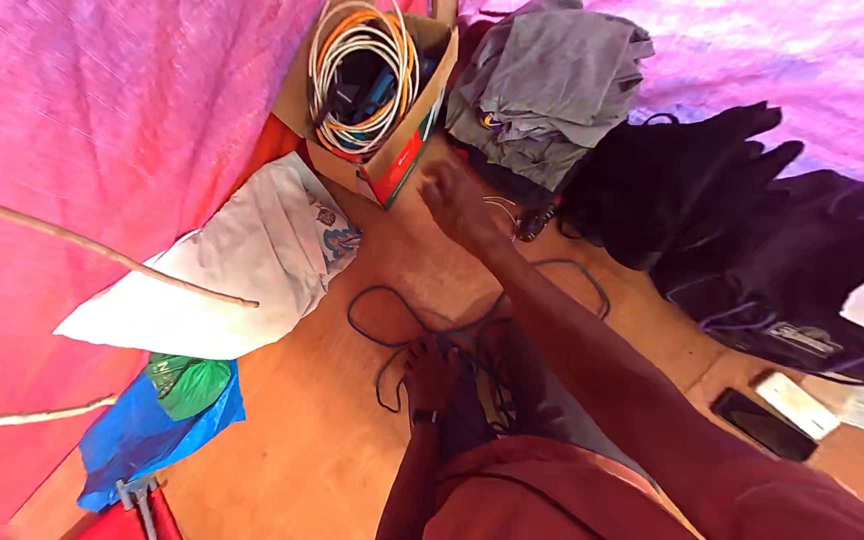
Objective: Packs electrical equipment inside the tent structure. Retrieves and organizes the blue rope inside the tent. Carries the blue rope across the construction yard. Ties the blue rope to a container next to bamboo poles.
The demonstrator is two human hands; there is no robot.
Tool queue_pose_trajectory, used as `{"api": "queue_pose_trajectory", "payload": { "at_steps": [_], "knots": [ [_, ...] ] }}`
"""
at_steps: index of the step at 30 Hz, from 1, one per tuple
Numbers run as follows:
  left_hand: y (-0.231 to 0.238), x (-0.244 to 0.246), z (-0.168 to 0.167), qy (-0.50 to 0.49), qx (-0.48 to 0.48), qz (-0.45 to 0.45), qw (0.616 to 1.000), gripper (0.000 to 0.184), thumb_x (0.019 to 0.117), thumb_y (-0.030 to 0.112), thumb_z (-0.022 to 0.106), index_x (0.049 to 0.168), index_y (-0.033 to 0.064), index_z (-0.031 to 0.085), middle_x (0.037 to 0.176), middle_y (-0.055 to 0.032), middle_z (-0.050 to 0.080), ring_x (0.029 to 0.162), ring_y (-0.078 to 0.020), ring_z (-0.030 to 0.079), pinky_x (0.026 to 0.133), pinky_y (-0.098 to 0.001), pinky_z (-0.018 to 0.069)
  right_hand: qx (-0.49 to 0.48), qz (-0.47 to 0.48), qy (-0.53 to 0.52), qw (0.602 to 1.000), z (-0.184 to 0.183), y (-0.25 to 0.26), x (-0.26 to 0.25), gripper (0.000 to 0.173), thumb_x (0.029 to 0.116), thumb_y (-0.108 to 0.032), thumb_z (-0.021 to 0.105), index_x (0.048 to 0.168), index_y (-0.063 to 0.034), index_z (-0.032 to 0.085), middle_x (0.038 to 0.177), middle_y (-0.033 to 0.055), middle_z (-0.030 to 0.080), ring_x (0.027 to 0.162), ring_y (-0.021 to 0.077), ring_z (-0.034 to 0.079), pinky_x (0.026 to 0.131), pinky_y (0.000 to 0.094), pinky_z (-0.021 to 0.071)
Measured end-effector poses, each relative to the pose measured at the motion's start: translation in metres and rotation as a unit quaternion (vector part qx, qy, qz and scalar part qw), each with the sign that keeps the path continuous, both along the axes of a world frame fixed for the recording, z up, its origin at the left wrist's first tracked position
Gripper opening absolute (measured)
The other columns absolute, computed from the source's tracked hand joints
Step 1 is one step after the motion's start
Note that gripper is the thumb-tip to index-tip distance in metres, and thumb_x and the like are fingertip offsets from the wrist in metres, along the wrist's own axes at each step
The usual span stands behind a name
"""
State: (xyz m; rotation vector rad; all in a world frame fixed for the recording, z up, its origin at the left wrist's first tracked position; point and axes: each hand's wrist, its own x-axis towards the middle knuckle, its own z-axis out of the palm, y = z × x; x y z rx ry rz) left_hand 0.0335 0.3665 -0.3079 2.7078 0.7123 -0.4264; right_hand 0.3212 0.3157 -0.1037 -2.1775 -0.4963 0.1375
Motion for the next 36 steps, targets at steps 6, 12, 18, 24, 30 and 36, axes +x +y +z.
{"api": "queue_pose_trajectory", "payload": {
  "at_steps": [6, 12, 18, 24, 30, 36],
  "knots": [
    [-0.002, -0.003, 0.014, -0.001, -0.019, -0.010, 1.000, 0.066, 0.0980, 0.065, 0.046, 0.145, 0.0203, 0.056, 0.147, -0.0242, 0.051, 0.130, -0.0444, 0.053, 0.101, -0.0675, 0.0453, -0.139, -0.198, 0.187, 0.952, -0.134, -0.240, -0.203, 0.036, 0.1079, -0.029, 0.050, 0.134, -0.0074, 0.062, 0.112, 0.0188, 0.071, 0.099, 0.0350, 0.071, 0.089, 0.0599, 0.0568],
    [-0.019, -0.015, 0.007, -0.030, -0.011, -0.064, 0.997, 0.063, 0.0990, 0.061, 0.048, 0.145, 0.0186, 0.058, 0.145, -0.0236, 0.054, 0.132, -0.0437, 0.053, 0.103, -0.0674, 0.0444, -0.197, -0.350, 0.345, 0.848, -0.186, -0.431, -0.398, 0.038, 0.1077, -0.029, 0.049, 0.128, -0.0023, 0.065, 0.120, 0.0241, 0.069, 0.114, 0.0421, 0.067, 0.099, 0.0654, 0.0505],
    [-0.029, -0.021, -0.003, -0.053, 0.031, -0.102, 0.993, 0.060, 0.0991, 0.058, 0.052, 0.141, 0.0158, 0.061, 0.141, -0.0242, 0.056, 0.129, -0.0439, 0.055, 0.100, -0.0662, 0.0463, -0.153, -0.419, 0.415, 0.793, -0.221, -0.448, -0.469, 0.038, 0.1072, -0.028, 0.048, 0.125, -0.0007, 0.066, 0.119, 0.0256, 0.069, 0.114, 0.0434, 0.066, 0.099, 0.0649, 0.0501],
    [-0.044, -0.025, 0.009, -0.070, 0.023, -0.141, 0.987, 0.046, 0.1061, 0.042, 0.047, 0.131, 0.0090, 0.067, 0.138, -0.0222, 0.060, 0.128, -0.0399, 0.057, 0.104, -0.0588, 0.0477, -0.094, -0.445, 0.377, 0.807, -0.262, -0.445, -0.464, 0.033, 0.1048, -0.030, 0.053, 0.122, -0.0057, 0.068, 0.110, 0.0226, 0.072, 0.102, 0.0426, 0.070, 0.088, 0.0673, 0.0536],
    [-0.046, -0.025, 0.001, -0.086, 0.014, -0.158, 0.984, 0.046, 0.1061, 0.039, 0.049, 0.130, 0.0049, 0.067, 0.133, -0.0236, 0.063, 0.126, -0.0398, 0.059, 0.106, -0.0569, 0.0468, -0.111, -0.472, 0.366, 0.795, -0.254, -0.494, -0.440, 0.037, 0.1053, -0.030, 0.051, 0.126, -0.0022, 0.065, 0.122, 0.0251, 0.068, 0.117, 0.0438, 0.065, 0.097, 0.0671, 0.0501],
    [-0.051, -0.017, 0.004, -0.028, 0.038, -0.143, 0.989, 0.045, 0.1069, 0.037, 0.047, 0.124, 0.0008, 0.068, 0.127, -0.0289, 0.063, 0.123, -0.0448, 0.059, 0.105, -0.0600, 0.0469, -0.155, -0.373, 0.444, 0.800, -0.291, -0.508, -0.464, 0.045, 0.1016, -0.039, 0.060, 0.109, 0.0052, 0.067, 0.106, 0.0301, 0.069, 0.096, 0.0470, 0.069, 0.083, 0.0696, 0.0530]
  ]
}}
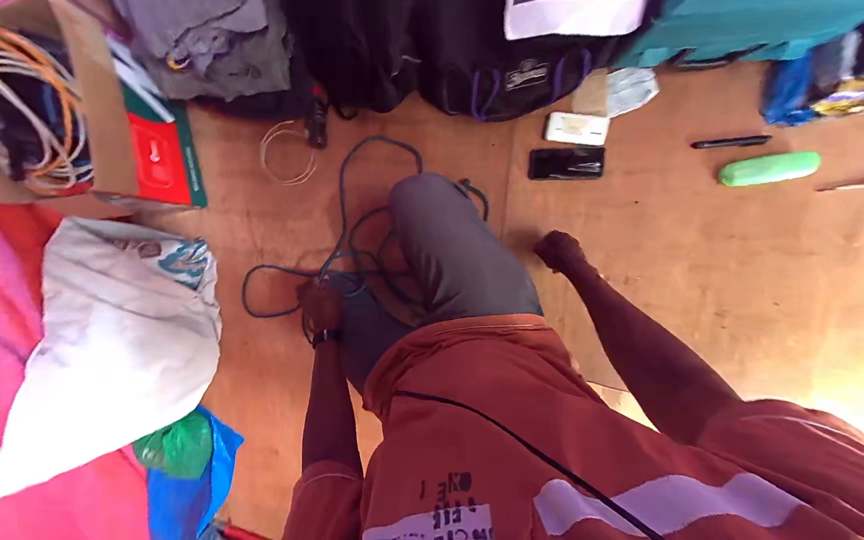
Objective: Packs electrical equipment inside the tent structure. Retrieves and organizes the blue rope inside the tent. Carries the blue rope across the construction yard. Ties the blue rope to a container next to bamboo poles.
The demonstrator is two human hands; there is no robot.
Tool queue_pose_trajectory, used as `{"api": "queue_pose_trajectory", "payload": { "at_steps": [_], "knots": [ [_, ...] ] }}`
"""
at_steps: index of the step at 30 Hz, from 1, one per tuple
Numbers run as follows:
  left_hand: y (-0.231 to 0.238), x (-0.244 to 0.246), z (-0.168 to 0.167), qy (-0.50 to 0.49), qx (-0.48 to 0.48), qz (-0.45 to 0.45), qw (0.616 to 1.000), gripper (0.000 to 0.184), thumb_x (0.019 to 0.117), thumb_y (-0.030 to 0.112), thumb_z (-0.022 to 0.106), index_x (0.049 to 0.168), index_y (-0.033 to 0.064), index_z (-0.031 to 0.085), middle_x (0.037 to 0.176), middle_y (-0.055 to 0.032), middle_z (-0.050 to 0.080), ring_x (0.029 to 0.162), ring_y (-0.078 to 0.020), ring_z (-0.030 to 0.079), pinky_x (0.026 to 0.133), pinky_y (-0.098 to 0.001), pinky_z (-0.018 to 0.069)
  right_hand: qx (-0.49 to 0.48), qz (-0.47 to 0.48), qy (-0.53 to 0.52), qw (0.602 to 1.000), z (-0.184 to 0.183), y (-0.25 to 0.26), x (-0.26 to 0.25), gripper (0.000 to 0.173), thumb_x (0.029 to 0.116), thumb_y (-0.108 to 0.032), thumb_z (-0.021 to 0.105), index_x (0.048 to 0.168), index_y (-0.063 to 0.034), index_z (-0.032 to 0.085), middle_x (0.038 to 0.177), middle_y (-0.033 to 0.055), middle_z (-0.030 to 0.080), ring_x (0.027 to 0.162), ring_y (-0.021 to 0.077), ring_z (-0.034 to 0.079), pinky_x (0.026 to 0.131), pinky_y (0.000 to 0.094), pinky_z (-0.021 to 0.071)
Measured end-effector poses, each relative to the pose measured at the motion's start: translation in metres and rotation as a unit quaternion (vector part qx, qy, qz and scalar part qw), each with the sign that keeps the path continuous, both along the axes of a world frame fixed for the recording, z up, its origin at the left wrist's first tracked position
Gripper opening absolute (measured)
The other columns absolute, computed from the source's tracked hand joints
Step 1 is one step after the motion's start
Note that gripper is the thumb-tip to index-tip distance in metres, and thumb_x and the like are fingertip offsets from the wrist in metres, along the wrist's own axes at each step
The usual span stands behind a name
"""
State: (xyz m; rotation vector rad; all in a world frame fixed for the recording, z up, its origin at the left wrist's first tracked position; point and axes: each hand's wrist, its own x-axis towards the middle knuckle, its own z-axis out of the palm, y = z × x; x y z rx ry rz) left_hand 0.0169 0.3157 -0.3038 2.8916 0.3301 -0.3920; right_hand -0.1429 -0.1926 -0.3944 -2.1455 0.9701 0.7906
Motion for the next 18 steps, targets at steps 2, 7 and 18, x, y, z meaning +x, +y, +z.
{"api": "queue_pose_trajectory", "payload": {
  "at_steps": [2, 7, 18],
  "knots": [
    [0.004, 0.013, -0.006, 0.025, 0.006, 0.001, 1.000, 0.047, 0.1083, 0.038, 0.043, 0.128, 0.0011, 0.065, 0.128, -0.0299, 0.062, 0.124, -0.0461, 0.058, 0.104, -0.0621, 0.0466, 0.017, 0.017, 0.053, 0.998, -0.007, 0.009, -0.016, 0.052, 0.0975, -0.045, 0.066, 0.116, 0.0044, 0.066, 0.110, 0.0302, 0.068, 0.099, 0.0467, 0.069, 0.086, 0.0679, 0.0532],
    [-0.017, 0.056, -0.009, 0.078, 0.013, -0.023, 0.997, 0.042, 0.1071, 0.032, 0.042, 0.134, 0.0053, 0.061, 0.123, -0.0275, 0.066, 0.115, -0.0462, 0.064, 0.093, -0.0658, 0.0514, -0.011, 0.013, 0.094, 0.995, -0.001, 0.040, -0.041, 0.071, 0.0970, -0.035, 0.067, 0.148, 0.0059, 0.039, 0.146, 0.0371, 0.045, 0.131, 0.0522, 0.052, 0.101, 0.0684, 0.0461],
    [-0.101, 0.033, -0.051, 0.452, 0.153, -0.099, 0.874, 0.041, 0.1033, 0.021, 0.057, 0.136, -0.0031, 0.059, 0.142, -0.0252, 0.057, 0.134, -0.0391, 0.054, 0.109, -0.0574, 0.0435, -0.022, -0.042, 0.140, 0.989, -0.012, 0.038, -0.027, 0.084, 0.0919, -0.048, 0.073, 0.151, -0.0007, 0.037, 0.149, 0.0333, 0.043, 0.132, 0.0501, 0.052, 0.100, 0.0648, 0.0479]
  ]
}}
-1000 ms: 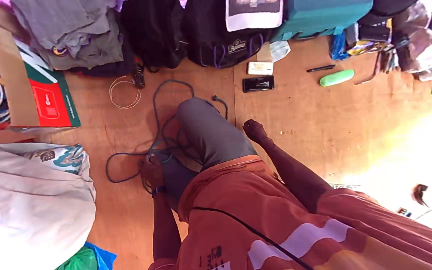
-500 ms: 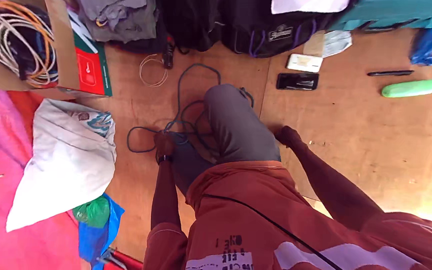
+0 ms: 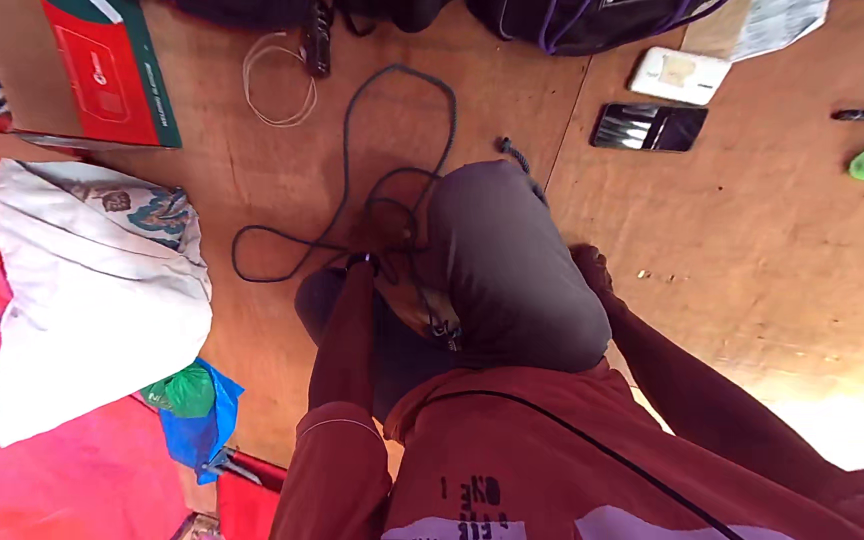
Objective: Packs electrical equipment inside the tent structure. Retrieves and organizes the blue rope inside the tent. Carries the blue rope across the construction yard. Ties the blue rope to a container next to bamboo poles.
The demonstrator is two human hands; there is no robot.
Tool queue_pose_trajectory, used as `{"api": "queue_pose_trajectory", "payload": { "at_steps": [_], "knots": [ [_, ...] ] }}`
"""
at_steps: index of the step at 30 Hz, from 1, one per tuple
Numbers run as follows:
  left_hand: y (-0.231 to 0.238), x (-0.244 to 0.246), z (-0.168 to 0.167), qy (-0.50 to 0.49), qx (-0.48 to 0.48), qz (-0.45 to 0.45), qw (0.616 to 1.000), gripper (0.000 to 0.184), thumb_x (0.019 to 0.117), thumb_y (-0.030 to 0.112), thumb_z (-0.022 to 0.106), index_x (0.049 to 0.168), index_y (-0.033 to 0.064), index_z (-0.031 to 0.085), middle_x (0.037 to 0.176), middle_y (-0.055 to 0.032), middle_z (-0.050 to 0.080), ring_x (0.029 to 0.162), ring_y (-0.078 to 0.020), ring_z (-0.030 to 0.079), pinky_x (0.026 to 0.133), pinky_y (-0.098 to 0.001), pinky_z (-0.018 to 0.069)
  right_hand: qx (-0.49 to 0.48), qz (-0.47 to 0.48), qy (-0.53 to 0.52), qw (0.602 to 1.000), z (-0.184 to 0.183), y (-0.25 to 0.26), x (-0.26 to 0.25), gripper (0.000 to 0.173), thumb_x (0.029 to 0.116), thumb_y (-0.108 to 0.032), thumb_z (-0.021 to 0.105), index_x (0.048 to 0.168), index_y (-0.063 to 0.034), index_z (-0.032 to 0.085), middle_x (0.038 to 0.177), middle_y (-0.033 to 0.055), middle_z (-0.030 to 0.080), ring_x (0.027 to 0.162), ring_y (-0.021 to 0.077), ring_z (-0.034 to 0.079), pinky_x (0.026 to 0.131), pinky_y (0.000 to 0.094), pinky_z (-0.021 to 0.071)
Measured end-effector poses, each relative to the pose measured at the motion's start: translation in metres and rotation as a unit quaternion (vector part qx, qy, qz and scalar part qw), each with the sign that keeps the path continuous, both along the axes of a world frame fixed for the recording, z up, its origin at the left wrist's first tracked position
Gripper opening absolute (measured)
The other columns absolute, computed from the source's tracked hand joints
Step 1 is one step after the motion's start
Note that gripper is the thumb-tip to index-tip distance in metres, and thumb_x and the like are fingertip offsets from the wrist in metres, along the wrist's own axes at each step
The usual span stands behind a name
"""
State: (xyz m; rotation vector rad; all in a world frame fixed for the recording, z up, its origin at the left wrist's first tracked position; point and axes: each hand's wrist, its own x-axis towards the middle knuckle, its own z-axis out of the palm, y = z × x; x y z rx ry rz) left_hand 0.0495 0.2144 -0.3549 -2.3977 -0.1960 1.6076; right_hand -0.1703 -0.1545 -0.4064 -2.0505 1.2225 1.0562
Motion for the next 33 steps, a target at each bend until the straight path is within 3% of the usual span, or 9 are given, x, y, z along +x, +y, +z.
{"api": "queue_pose_trajectory", "payload": {
  "at_steps": [1, 3, 4, 7, 10, 16, 23, 30, 33],
  "knots": [
    [-0.017, -0.004, 0.014, 0.013, 0.019, 0.003, 1.000, 0.041, 0.1031, 0.022, 0.057, 0.135, -0.0034, 0.059, 0.144, -0.0256, 0.055, 0.135, -0.0393, 0.053, 0.109, -0.0573, 0.0424, 0.003, 0.003, 0.003, 1.000, 0.001, 0.000, 0.001, 0.088, 0.0916, -0.050, 0.073, 0.152, 0.0006, 0.035, 0.150, 0.0341, 0.042, 0.131, 0.0504, 0.053, 0.100, 0.0646, 0.0482],
    [-0.038, -0.010, 0.009, -0.157, -0.029, 0.032, 0.987, 0.050, 0.0930, 0.028, 0.072, 0.129, -0.0065, 0.063, 0.140, -0.0316, 0.055, 0.130, -0.0465, 0.053, 0.105, -0.0628, 0.0441, 0.011, 0.001, -0.002, 1.000, -0.002, -0.002, 0.003, 0.093, 0.0881, -0.045, 0.079, 0.151, 0.0041, 0.032, 0.149, 0.0380, 0.040, 0.129, 0.0543, 0.052, 0.099, 0.0676, 0.0476],
    [-0.047, 0.003, 0.011, -0.127, -0.037, 0.035, 0.991, 0.060, 0.0967, 0.036, 0.070, 0.141, -0.0008, 0.054, 0.153, -0.0276, 0.044, 0.140, -0.0432, 0.045, 0.111, -0.0588, 0.0412, 0.010, 0.000, -0.002, 1.000, -0.004, -0.002, 0.001, 0.095, 0.0855, -0.044, 0.083, 0.150, 0.0041, 0.032, 0.147, 0.0393, 0.040, 0.127, 0.0562, 0.052, 0.097, 0.0692, 0.0480],
    [-0.027, 0.018, -0.047, -0.186, -0.134, -0.023, 0.973, 0.073, 0.0895, 0.048, 0.073, 0.136, -0.0050, 0.057, 0.153, -0.0323, 0.040, 0.137, -0.0507, 0.044, 0.107, -0.0657, 0.0423, 0.005, -0.014, -0.014, 1.000, -0.011, -0.005, 0.000, 0.093, 0.0867, -0.050, 0.079, 0.150, -0.0003, 0.034, 0.147, 0.0397, 0.041, 0.124, 0.0587, 0.053, 0.093, 0.0723, 0.0487],
    [-0.007, 0.026, -0.057, -0.176, -0.157, 0.064, 0.970, 0.087, 0.0898, 0.040, 0.076, 0.151, -0.0069, 0.034, 0.142, -0.0326, 0.051, 0.129, -0.0481, 0.053, 0.106, -0.0631, 0.0456, -0.017, -0.012, -0.011, 1.000, -0.017, -0.003, 0.004, 0.091, 0.0853, -0.052, 0.077, 0.149, -0.0003, 0.038, 0.146, 0.0358, 0.045, 0.126, 0.0527, 0.055, 0.096, 0.0680, 0.0504],
    [0.004, 0.032, -0.040, -0.170, -0.166, 0.186, 0.954, 0.079, 0.0927, 0.020, 0.066, 0.156, -0.0021, 0.023, 0.124, -0.0284, 0.063, 0.111, -0.0409, 0.066, 0.093, -0.0584, 0.0553, 0.023, -0.014, 0.010, 1.000, -0.011, -0.009, 0.014, 0.108, 0.0721, -0.047, 0.092, 0.148, 0.0035, 0.034, 0.148, 0.0387, 0.038, 0.127, 0.0549, 0.052, 0.096, 0.0667, 0.0503],
    [-0.009, 0.000, -0.054, -0.232, -0.130, 0.309, 0.913, 0.059, 0.0850, 0.019, 0.073, 0.136, -0.0025, 0.052, 0.119, -0.0239, 0.066, 0.109, -0.0353, 0.066, 0.092, -0.0541, 0.0550, 0.026, -0.026, 0.011, 0.999, -0.016, -0.008, 0.012, 0.117, 0.0643, -0.041, 0.098, 0.149, 0.0046, 0.031, 0.150, 0.0382, 0.035, 0.130, 0.0543, 0.050, 0.097, 0.0664, 0.0500],
    [-0.001, -0.014, -0.061, -0.291, -0.150, 0.464, 0.823, 0.033, 0.0838, 0.014, 0.074, 0.115, 0.0051, 0.070, 0.104, -0.0158, 0.070, 0.095, -0.0287, 0.067, 0.081, -0.0511, 0.0561, 0.056, 0.019, 0.018, 0.998, -0.015, -0.016, 0.011, 0.115, 0.0728, -0.047, 0.091, 0.151, 0.0084, 0.027, 0.149, 0.0398, 0.037, 0.135, 0.0554, 0.044, 0.105, 0.0692, 0.0436],
    [-0.004, -0.009, -0.057, -0.323, -0.148, 0.519, 0.777, 0.038, 0.0872, 0.018, 0.074, 0.122, 0.0039, 0.066, 0.110, -0.0172, 0.068, 0.097, -0.0289, 0.066, 0.083, -0.0499, 0.0557, 0.111, 0.002, -0.006, 0.994, -0.001, -0.020, 0.011, 0.096, 0.0797, -0.050, 0.086, 0.148, 0.0028, 0.044, 0.150, 0.0349, 0.040, 0.138, 0.0542, 0.042, 0.108, 0.0722, 0.0392]
  ]
}}
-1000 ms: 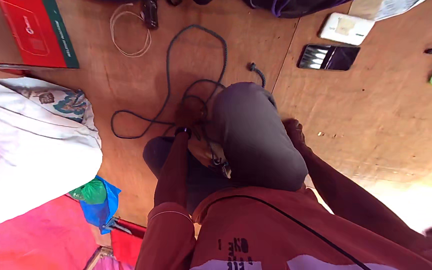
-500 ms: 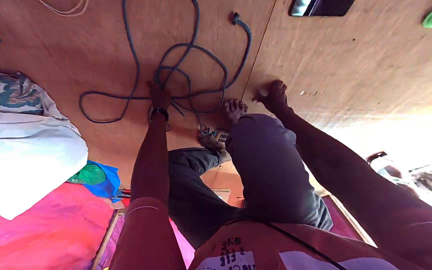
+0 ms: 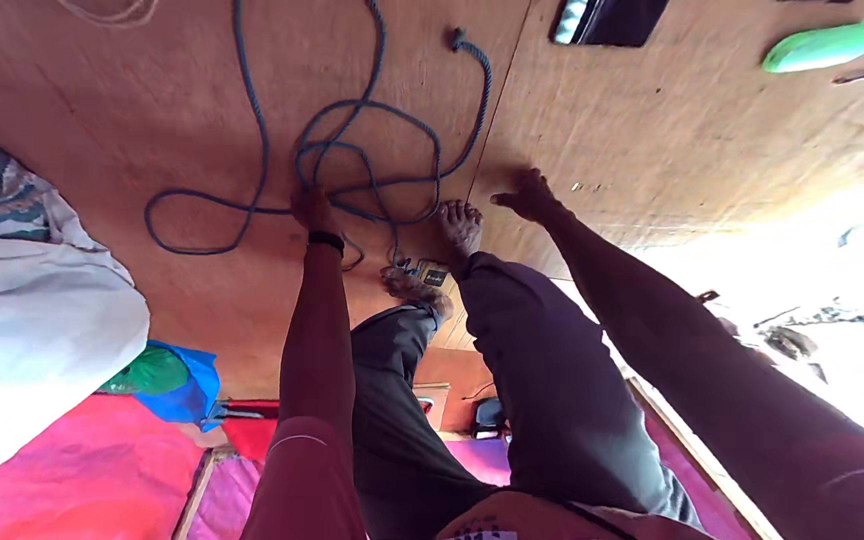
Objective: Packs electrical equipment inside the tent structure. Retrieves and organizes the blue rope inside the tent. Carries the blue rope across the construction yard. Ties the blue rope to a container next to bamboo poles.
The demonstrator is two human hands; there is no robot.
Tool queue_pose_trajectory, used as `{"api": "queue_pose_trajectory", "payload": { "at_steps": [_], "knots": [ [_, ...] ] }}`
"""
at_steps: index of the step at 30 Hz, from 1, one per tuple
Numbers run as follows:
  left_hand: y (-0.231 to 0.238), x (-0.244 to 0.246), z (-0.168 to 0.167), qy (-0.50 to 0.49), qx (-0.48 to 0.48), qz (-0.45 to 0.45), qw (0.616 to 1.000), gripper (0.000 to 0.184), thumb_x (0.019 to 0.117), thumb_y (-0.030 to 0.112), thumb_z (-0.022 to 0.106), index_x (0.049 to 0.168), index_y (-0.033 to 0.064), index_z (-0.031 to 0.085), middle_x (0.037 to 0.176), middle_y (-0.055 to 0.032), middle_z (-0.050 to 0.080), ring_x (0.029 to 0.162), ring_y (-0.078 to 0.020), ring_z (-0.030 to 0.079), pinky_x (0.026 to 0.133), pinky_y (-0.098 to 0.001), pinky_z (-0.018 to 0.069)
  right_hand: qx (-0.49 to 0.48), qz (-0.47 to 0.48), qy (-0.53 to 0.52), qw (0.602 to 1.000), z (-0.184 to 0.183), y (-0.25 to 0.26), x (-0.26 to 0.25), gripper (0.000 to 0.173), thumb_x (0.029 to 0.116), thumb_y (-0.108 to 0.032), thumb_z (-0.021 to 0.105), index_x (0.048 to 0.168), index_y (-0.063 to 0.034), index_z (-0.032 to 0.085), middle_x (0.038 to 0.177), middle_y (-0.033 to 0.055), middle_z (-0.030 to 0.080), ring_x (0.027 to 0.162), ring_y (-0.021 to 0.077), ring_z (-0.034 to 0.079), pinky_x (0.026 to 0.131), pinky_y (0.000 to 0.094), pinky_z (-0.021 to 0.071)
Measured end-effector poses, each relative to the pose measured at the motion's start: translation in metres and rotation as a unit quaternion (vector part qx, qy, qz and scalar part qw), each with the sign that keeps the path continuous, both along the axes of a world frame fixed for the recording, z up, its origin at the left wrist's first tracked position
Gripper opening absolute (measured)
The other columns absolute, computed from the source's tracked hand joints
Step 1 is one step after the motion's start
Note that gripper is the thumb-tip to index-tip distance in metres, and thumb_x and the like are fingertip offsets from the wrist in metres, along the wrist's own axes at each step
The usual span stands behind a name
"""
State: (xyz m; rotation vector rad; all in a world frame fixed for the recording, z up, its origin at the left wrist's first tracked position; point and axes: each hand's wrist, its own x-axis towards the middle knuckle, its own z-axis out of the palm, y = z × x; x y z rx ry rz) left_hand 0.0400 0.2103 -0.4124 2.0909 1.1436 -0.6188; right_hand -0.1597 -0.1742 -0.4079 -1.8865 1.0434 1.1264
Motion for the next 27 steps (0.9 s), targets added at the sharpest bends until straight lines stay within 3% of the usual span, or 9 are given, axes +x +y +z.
{"api": "queue_pose_trajectory", "payload": {
  "at_steps": [5, 10, 12, 14, 17, 20, 22, 25, 27],
  "knots": [
    [-0.004, 0.003, 0.025, -0.042, -0.073, -0.036, 0.996, 0.041, 0.0899, 0.013, 0.071, 0.127, 0.0010, 0.061, 0.115, -0.0191, 0.066, 0.103, -0.0290, 0.064, 0.088, -0.0506, 0.0557, 0.063, -0.093, 0.011, 0.994, 0.068, 0.025, -0.014, 0.068, 0.0943, -0.044, 0.073, 0.143, -0.0016, 0.051, 0.132, 0.0306, 0.060, 0.119, 0.0464, 0.061, 0.101, 0.0664, 0.0490],
    [-0.011, -0.019, 0.121, 0.116, -0.119, -0.141, 0.976, 0.040, 0.0989, 0.029, 0.063, 0.123, -0.0022, 0.064, 0.110, -0.0230, 0.066, 0.094, -0.0321, 0.064, 0.082, -0.0541, 0.0549, 0.069, -0.115, -0.004, 0.991, 0.130, 0.057, -0.076, 0.052, 0.1004, -0.043, 0.064, 0.132, -0.0025, 0.059, 0.114, 0.0228, 0.070, 0.106, 0.0385, 0.069, 0.095, 0.0610, 0.0539],
    [-0.017, -0.034, 0.164, 0.138, -0.177, -0.124, 0.967, 0.030, 0.0990, 0.024, 0.062, 0.113, -0.0022, 0.065, 0.093, -0.0162, 0.068, 0.075, -0.0240, 0.065, 0.068, -0.0443, 0.0575, 0.080, -0.119, 0.001, 0.990, 0.170, 0.062, -0.089, 0.047, 0.1015, -0.040, 0.062, 0.127, -0.0004, 0.063, 0.115, 0.0221, 0.070, 0.110, 0.0371, 0.068, 0.099, 0.0591, 0.0523],
    [-0.023, -0.047, 0.207, 0.151, -0.261, -0.091, 0.949, 0.025, 0.0992, 0.016, 0.058, 0.116, -0.0016, 0.064, 0.088, -0.0127, 0.068, 0.067, -0.0204, 0.064, 0.061, -0.0390, 0.0573, 0.085, -0.125, 0.002, 0.989, 0.214, 0.062, -0.093, 0.044, 0.1017, -0.038, 0.060, 0.124, -0.0002, 0.065, 0.118, 0.0214, 0.070, 0.113, 0.0354, 0.067, 0.102, 0.0572, 0.0510],
    [-0.042, -0.061, 0.295, 0.147, -0.324, -0.111, 0.928, 0.028, 0.0894, 0.005, 0.060, 0.117, -0.0019, 0.057, 0.086, -0.0120, 0.065, 0.063, -0.0194, 0.062, 0.055, -0.0362, 0.0551, 0.096, -0.196, 0.006, 0.976, 0.279, 0.062, -0.097, 0.046, 0.1038, -0.041, 0.056, 0.129, -0.0022, 0.062, 0.119, 0.0204, 0.068, 0.100, 0.0324, 0.071, 0.090, 0.0534, 0.0578],
    [-0.068, -0.066, 0.395, 0.128, -0.380, -0.153, 0.903, 0.045, 0.0902, 0.005, 0.058, 0.134, -0.0014, 0.052, 0.092, -0.0117, 0.066, 0.069, -0.0175, 0.063, 0.058, -0.0328, 0.0561, 0.094, -0.281, -0.017, 0.955, 0.343, 0.053, -0.089, 0.044, 0.1046, -0.038, 0.054, 0.130, -0.0034, 0.061, 0.117, 0.0202, 0.069, 0.093, 0.0319, 0.072, 0.084, 0.0526, 0.0600],
    [-0.083, -0.070, 0.460, 0.122, -0.395, -0.170, 0.894, 0.047, 0.0905, 0.006, 0.054, 0.137, -0.0003, 0.052, 0.088, -0.0100, 0.065, 0.064, -0.0156, 0.063, 0.053, -0.0297, 0.0548, 0.091, -0.335, -0.063, 0.936, 0.383, 0.048, -0.082, 0.040, 0.1051, -0.033, 0.053, 0.128, -0.0013, 0.061, 0.112, 0.0198, 0.069, 0.089, 0.0304, 0.071, 0.080, 0.0501, 0.0597],
    [-0.105, -0.079, 0.552, 0.107, -0.391, -0.229, 0.885, 0.038, 0.0997, 0.013, 0.049, 0.135, 0.0002, 0.054, 0.075, -0.0073, 0.060, 0.055, -0.0143, 0.058, 0.046, -0.0276, 0.0506, 0.127, -0.445, -0.098, 0.881, 0.442, 0.043, -0.065, 0.041, 0.1071, -0.034, 0.052, 0.132, -0.0014, 0.057, 0.109, 0.0174, 0.070, 0.081, 0.0254, 0.071, 0.069, 0.0413, 0.0589],
    [-0.118, -0.088, 0.606, 0.094, -0.369, -0.298, 0.875, 0.032, 0.1054, 0.020, 0.051, 0.131, 0.0016, 0.055, 0.070, -0.0056, 0.058, 0.053, -0.0141, 0.056, 0.045, -0.0273, 0.0498, 0.188, -0.497, -0.092, 0.842, 0.478, 0.045, -0.053, 0.049, 0.1082, -0.044, 0.047, 0.135, -0.0043, 0.056, 0.109, 0.0162, 0.070, 0.083, 0.0244, 0.070, 0.070, 0.0399, 0.0584]
  ]
}}
